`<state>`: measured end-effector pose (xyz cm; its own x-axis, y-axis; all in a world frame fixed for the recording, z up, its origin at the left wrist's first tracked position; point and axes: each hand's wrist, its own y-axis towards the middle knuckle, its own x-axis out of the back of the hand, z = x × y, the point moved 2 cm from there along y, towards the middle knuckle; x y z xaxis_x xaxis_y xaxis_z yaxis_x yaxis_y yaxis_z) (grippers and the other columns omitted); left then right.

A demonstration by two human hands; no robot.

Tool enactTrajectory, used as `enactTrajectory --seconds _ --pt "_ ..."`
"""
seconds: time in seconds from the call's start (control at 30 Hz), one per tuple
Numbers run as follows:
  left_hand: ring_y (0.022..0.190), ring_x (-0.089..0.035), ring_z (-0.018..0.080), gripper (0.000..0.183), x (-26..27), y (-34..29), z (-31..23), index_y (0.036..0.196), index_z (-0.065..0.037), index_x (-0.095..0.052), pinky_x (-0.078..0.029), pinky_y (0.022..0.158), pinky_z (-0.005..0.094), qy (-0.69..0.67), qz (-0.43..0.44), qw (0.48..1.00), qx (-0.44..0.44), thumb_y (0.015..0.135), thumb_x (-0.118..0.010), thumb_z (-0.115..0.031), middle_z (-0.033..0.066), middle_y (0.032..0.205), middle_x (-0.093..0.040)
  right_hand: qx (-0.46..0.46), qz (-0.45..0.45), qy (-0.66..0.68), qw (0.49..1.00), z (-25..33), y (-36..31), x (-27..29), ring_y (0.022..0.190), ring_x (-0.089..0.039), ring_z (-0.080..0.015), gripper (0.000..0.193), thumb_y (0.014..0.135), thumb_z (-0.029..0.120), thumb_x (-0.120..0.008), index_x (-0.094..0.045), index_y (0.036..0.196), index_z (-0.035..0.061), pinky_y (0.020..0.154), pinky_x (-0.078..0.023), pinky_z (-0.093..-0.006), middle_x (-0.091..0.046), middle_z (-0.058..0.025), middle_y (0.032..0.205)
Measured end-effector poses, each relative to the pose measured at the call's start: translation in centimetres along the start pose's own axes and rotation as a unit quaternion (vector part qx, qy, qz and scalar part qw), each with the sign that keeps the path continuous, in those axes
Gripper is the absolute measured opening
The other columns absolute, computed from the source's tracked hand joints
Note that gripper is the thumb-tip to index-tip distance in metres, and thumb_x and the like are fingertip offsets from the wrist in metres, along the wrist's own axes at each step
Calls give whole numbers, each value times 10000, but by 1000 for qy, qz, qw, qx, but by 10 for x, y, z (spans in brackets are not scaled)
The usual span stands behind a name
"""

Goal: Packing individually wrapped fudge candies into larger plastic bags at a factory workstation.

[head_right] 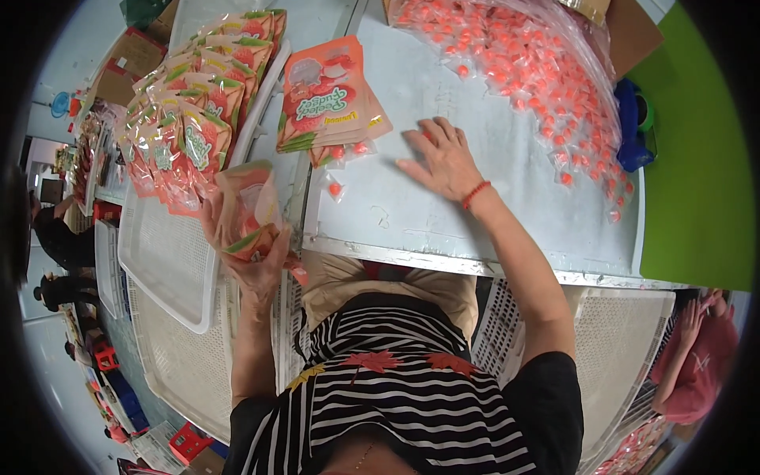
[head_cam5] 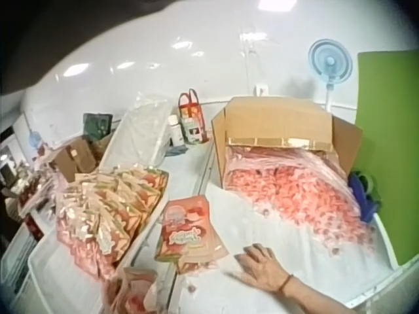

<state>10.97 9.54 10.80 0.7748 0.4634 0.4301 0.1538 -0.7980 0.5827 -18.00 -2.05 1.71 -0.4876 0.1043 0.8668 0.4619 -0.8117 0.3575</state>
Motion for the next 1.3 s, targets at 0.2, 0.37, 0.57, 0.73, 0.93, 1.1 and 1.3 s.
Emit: enactTrajectory --seconds 0.2,0.37,0.57,0.73,0.93,1.1,1.3 --pt "1133 -489 302 990 -42 4 -6 1377 35 -262 -402 973 406 -69 31 997 -3 599 -860 -95 191 1294 -410 -79 -40 -62 994 17 -28 -9 921 -569 -281 252 821 259 -668 -605 954 54 749 -477 -365 -588 -118 1070" --pt "1129 -481 348 992 -78 11 -17 1369 24 -279 -404 949 435 6 86 995 -54 592 -868 -158 204 1280 -426 -340 -164 283 882 15 7 16 517 -421 -120 210 932 240 -565 -543 828 59 494 -384 -276 -477 -13 680" --pt "1170 -431 383 1027 -97 11 -28 1380 16 -262 -355 981 472 85 84 987 -106 573 -871 -162 216 1294 -412 -224 -212 640 704 99 64 90 626 -491 -118 189 970 247 -477 -498 939 61 576 -411 -259 -517 -7 746" --pt "1188 -404 404 979 -106 10 -23 1360 -8 -294 -315 989 537 51 25 994 -97 564 -833 -189 214 1320 -397 -246 -162 615 732 109 61 70 701 -526 -118 190 966 202 -433 -498 923 28 688 -445 -257 -541 -26 795" --pt "1211 -385 393 999 -107 10 -23 1374 -12 -270 -293 1016 522 41 57 996 -57 565 -828 -191 211 1340 -378 -213 -17 379 900 118 43 79 889 -585 -205 267 961 219 -419 -526 1052 -8 797 -461 -318 -602 -128 947" --pt "1223 -375 393 993 -97 23 -17 1384 -7 -244 -279 1028 519 -24 64 997 -36 598 -819 -200 214 1341 -378 36 -13 317 948 135 46 100 1021 -536 -351 346 992 263 -365 -544 1096 -14 941 -396 -403 -587 -177 1048" --pt "1216 -390 370 1040 -79 22 -10 1396 -15 -219 -312 1018 491 -97 89 991 -9 578 -846 -154 200 1343 -382 -90 -89 459 879 133 54 88 997 -554 -248 384 999 296 -366 -572 1035 -25 952 -383 -379 -620 -140 1006"
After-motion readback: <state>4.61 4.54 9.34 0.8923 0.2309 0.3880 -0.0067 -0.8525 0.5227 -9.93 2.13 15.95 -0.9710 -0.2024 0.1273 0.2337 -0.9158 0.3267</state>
